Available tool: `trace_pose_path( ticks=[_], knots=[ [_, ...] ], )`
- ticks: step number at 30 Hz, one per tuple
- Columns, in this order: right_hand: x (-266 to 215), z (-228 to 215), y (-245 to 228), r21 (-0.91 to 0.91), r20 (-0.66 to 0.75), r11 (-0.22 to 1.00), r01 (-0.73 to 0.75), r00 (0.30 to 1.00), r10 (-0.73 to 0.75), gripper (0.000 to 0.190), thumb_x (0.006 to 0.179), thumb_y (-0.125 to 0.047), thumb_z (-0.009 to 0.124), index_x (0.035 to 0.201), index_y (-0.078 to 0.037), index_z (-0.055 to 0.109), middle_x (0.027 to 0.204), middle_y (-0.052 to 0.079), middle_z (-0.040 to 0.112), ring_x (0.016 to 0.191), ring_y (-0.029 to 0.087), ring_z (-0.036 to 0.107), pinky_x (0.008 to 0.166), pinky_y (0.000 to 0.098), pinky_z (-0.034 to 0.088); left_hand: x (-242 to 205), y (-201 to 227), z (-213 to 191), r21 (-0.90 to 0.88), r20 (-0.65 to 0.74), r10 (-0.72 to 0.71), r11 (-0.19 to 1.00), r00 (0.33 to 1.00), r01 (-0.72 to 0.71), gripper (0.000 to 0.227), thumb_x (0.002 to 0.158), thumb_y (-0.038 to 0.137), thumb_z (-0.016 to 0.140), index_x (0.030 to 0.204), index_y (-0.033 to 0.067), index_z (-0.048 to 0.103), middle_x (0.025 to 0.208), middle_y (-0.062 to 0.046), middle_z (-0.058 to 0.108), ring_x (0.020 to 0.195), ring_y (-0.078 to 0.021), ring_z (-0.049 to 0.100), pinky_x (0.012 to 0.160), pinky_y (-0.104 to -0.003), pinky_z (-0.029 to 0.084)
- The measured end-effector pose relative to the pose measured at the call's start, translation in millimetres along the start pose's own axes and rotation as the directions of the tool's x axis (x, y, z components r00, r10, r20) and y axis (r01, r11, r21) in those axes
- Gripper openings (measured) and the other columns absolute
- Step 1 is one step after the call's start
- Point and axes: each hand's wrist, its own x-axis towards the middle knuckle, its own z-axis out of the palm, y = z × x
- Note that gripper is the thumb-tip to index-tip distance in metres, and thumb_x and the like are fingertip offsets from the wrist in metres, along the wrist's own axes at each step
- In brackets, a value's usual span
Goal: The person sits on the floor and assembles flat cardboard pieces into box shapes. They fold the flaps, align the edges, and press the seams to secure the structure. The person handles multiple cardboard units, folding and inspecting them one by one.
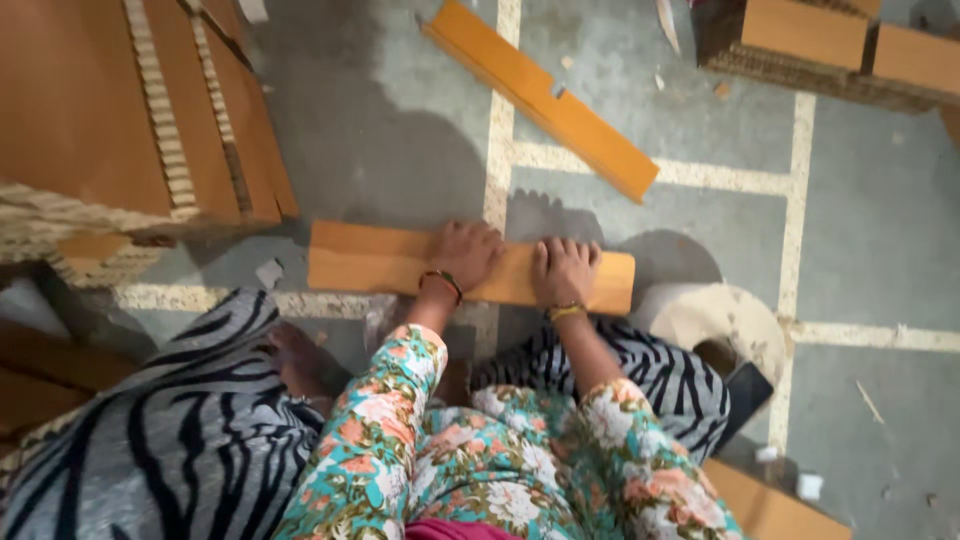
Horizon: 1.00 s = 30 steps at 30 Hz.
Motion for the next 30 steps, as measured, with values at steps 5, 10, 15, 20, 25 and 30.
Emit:
trace_pose_path(
  ticks=[5,10,15,20,25,30],
  knots=[
    [6.2,-3.9,57.9,-0.125,0.044,0.984,0.127,0.991,-0.123,0.031,0.099,-0.036,0.052,0.101,-0.015,0.074,0.101,0.011,0.072,0.107,0.033,0.06,0.105,0.0639,0.027,-26.0,-26.4,-34.7,0.176,-0.104,-0.113,0.976,0.988,0.13,0.036,0.099,0.048,0.054,0.099,0.0156,0.07,0.109,-0.008,0.069,0.111,-0.0299,0.06,0.097,-0.054,0.041],
    [2.1,-1.2,76.0,-0.142,0.031,0.986,-0.085,0.995,0.09,0.03,0.106,-0.033,0.052,0.101,-0.012,0.073,0.104,0.009,0.073,0.109,0.032,0.06,0.11,0.056,0.032,-31.7,-12.3,-46.2,0.193,-0.185,-0.191,0.955,0.964,0.226,0.031,0.1,0.043,0.056,0.101,0.0152,0.069,0.105,-0.007,0.068,0.103,-0.0288,0.06,0.092,-0.053,0.043],
    [5.8,-3.1,72.7,-0.157,0.056,0.983,-0.096,0.993,0.106,0.027,0.105,-0.031,0.053,0.101,-0.013,0.073,0.102,0.008,0.071,0.105,0.033,0.059,0.107,0.0534,0.035,-7.7,10.1,-26.7,0.176,-0.162,-0.204,0.957,0.965,0.232,0.028,0.101,0.043,0.058,0.1,0.0172,0.068,0.099,-0.003,0.065,0.099,-0.0263,0.061,0.089,-0.052,0.045],
    [12.3,-10.0,66.2,-0.099,0.064,0.99,-0.099,0.992,0.106,0.027,0.103,-0.032,0.055,0.099,-0.013,0.073,0.098,0.008,0.07,0.101,0.034,0.059,0.102,0.0513,0.037,2.4,9.9,-24.5,0.082,-0.112,-0.122,0.988,0.986,0.132,0.021,0.097,0.039,0.061,0.097,0.0192,0.066,0.099,-0.002,0.063,0.097,-0.026,0.061,0.089,-0.05,0.046],
    [12.5,-12.0,63.6,-0.107,0.041,0.99,-0.094,0.994,0.099,0.026,0.103,-0.03,0.054,0.097,-0.014,0.073,0.1,0.007,0.071,0.101,0.034,0.06,0.102,0.0517,0.037,4.4,11.5,-22.8,0.095,-0.093,-0.037,0.994,0.995,0.046,0.019,0.099,0.037,0.063,0.095,0.0184,0.065,0.099,-0.003,0.063,0.097,-0.0265,0.06,0.089,-0.051,0.046],
    [6.6,-7.8,68.5,-0.141,0.025,0.988,-0.066,0.997,0.07,0.027,0.105,-0.031,0.054,0.098,-0.013,0.073,0.1,0.008,0.072,0.102,0.033,0.061,0.105,0.0519,0.037,0.5,7.0,-7.7,0.08,-0.163,-0.027,0.996,0.986,0.04,0.019,0.097,0.035,0.062,0.099,0.0173,0.067,0.101,-0.003,0.065,0.099,-0.0274,0.061,0.088,-0.052,0.045]
  ],
)
